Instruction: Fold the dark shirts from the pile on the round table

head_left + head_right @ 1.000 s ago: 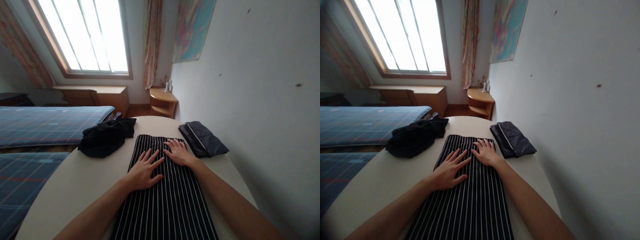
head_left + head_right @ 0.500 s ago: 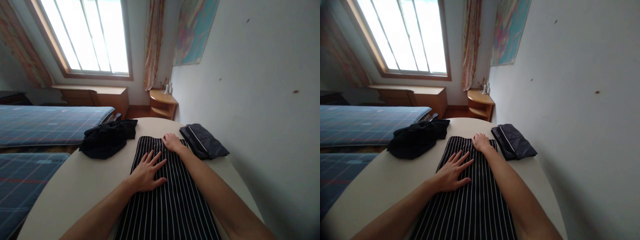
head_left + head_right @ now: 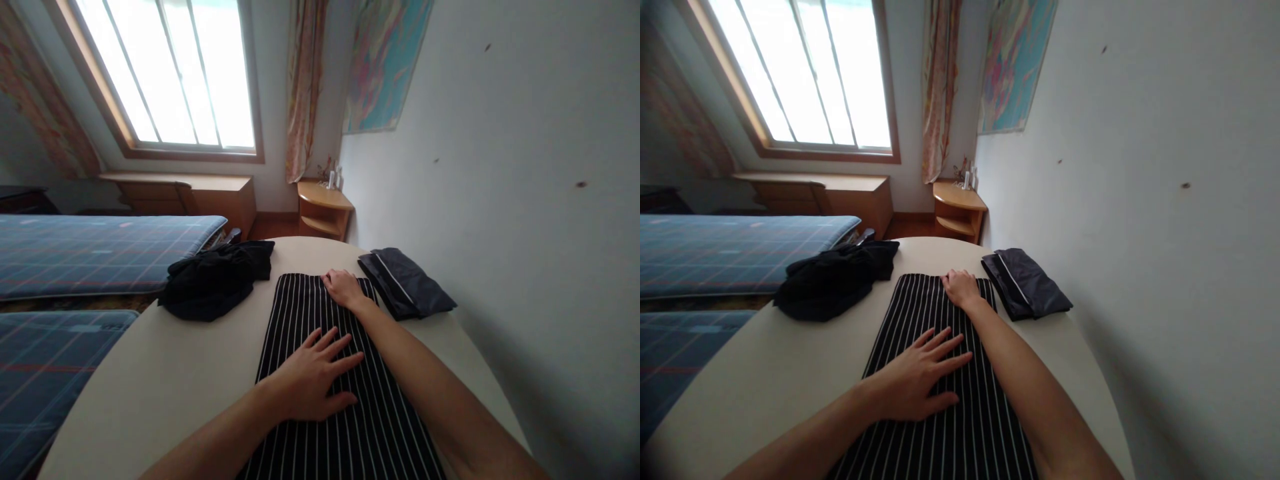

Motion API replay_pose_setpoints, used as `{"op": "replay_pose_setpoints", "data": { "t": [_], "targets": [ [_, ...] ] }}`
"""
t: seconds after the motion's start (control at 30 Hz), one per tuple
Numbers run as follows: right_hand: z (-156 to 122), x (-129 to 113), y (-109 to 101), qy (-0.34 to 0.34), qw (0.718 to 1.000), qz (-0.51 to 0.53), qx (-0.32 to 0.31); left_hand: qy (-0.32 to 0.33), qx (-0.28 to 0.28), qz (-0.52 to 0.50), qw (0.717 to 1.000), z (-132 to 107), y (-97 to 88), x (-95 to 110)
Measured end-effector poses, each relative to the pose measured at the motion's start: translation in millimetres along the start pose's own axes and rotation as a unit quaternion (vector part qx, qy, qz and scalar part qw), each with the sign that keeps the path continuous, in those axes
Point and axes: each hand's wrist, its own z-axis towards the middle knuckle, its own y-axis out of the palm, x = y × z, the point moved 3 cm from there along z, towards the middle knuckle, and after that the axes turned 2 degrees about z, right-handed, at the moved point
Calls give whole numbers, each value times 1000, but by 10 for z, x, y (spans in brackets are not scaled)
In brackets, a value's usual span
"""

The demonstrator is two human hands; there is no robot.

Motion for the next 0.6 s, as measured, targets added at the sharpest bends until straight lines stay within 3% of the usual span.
{"op": "replay_pose_setpoints", "data": {
  "t": [0.13, 0.23, 0.3, 0.4, 0.5, 0.6],
  "targets": [
    [-11, 13, -45, -28, 1000, 13, 3, 8, -19, -25, 999, -24, 72, 109],
    [-24, 20, -141, -49, 998, 25, 18, 9, -12, -32, 999, -3, 101, 70],
    [-44, 23, -235, -72, 996, 41, 41, -4, 25, -37, 999, 23, 55, -29],
    [-99, 22, -404, -130, 984, 78, 92, -75, 180, -27, 980, 26, -158, -357],
    [-199, 2, -574, -192, 967, 80, 148, -173, 334, -77, 923, -51, -382, -837],
    [-365, -69, -728, -252, 948, 19, 193, -223, 353, -256, 872, -117, -432, -1253]
  ]
}}
